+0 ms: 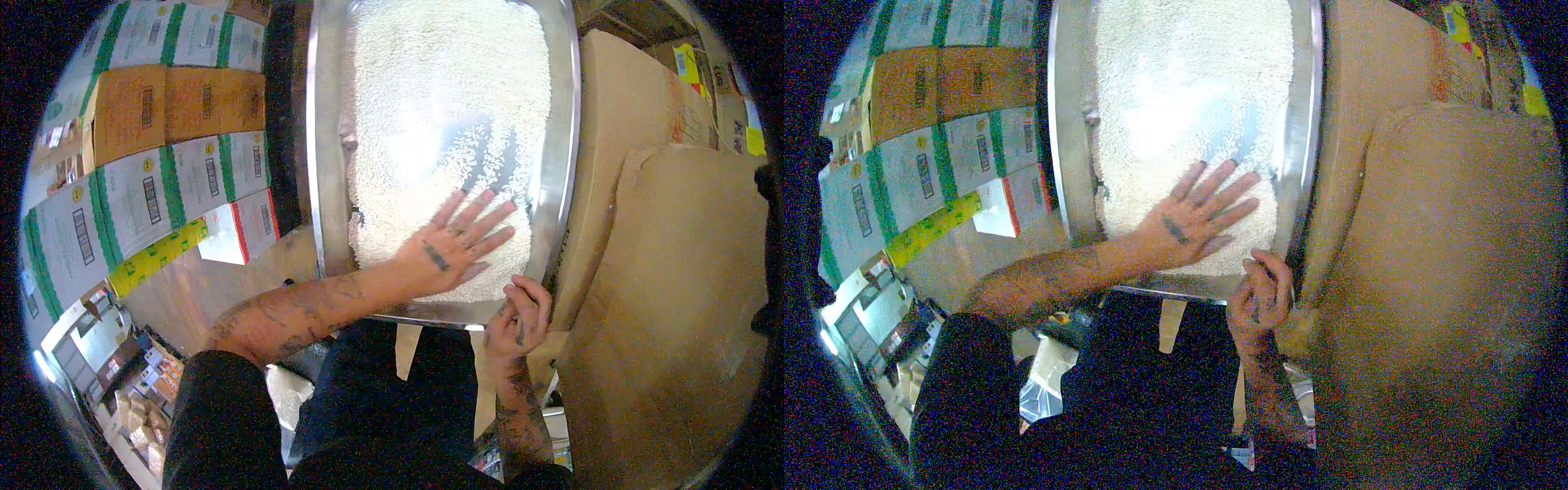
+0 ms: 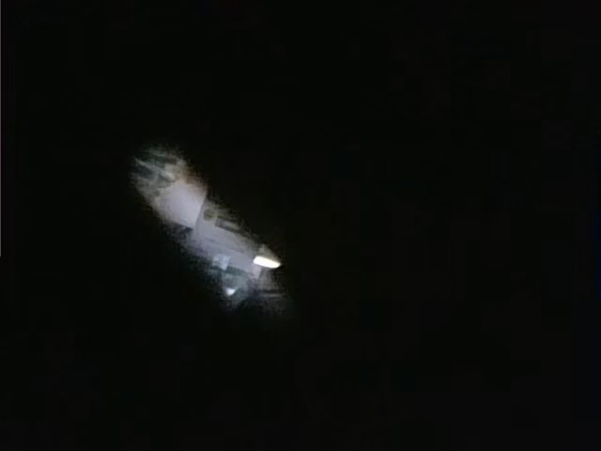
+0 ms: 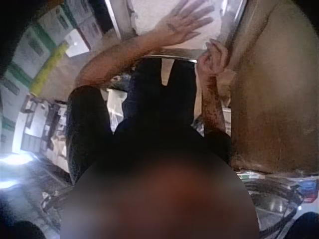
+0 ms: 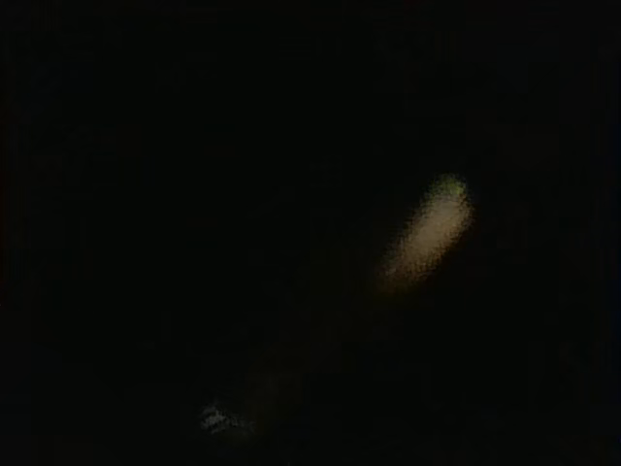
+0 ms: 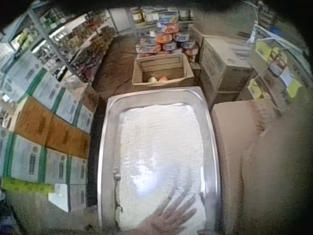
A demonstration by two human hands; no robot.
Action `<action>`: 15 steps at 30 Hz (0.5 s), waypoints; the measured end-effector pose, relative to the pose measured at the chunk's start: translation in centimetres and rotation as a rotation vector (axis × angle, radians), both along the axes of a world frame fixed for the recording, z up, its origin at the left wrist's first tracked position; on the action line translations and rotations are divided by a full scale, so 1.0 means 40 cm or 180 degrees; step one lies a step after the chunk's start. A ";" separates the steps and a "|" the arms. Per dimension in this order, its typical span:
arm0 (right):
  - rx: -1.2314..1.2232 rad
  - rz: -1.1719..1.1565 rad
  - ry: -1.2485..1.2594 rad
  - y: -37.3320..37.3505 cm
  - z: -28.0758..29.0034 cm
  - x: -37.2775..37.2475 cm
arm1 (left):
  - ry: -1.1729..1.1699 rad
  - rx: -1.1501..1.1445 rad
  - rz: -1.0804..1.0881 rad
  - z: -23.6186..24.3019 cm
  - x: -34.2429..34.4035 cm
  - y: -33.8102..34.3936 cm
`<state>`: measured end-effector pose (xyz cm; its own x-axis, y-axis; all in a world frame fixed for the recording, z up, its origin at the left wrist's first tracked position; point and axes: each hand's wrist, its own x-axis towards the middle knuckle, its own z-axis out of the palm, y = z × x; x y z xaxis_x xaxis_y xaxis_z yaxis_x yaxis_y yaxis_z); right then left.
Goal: The person pours white rice from a plastic bag onto a metal tray and spreads it evenly with their hands. The person repeatedly smooths and levels the rice across the tray surface.
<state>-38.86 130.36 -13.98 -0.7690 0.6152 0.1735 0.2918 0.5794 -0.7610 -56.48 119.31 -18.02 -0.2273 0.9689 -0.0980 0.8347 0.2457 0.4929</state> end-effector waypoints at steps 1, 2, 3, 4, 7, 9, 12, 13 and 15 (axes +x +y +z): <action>-0.0015 0.0017 -0.0031 0.000 0.002 0.002 | -0.0005 -0.0073 0.0025 -0.004 -0.010 -0.019; -0.0029 0.0029 0.0007 0.000 0.002 0.002 | 0.0027 -0.0043 0.0083 -0.010 -0.030 -0.023; 0.0051 0.0039 -0.0024 0.001 0.002 0.003 | 0.0120 -0.0129 0.0204 -0.017 -0.058 -0.013; 0.0131 0.0031 0.0006 0.001 0.001 0.000 | 0.0241 -0.0114 0.0344 -0.024 -0.096 0.009; 0.0222 0.0081 0.0003 0.007 0.002 -0.005 | 0.0847 0.0306 0.0692 -0.034 -0.229 0.118; 0.0209 0.0072 0.0044 0.008 0.005 -0.013 | 0.1101 0.0403 0.0804 -0.026 -0.312 0.184; 0.0178 0.0000 0.0134 0.004 0.004 -0.024 | 0.0911 0.0853 0.1030 0.006 -0.349 0.200; 0.0181 -0.0023 0.0143 0.003 0.006 -0.026 | 0.0834 0.0786 0.1017 0.021 -0.340 0.175; 0.0174 -0.0046 0.0152 0.002 0.006 -0.027 | 0.0847 0.0262 0.0718 0.052 -0.280 0.085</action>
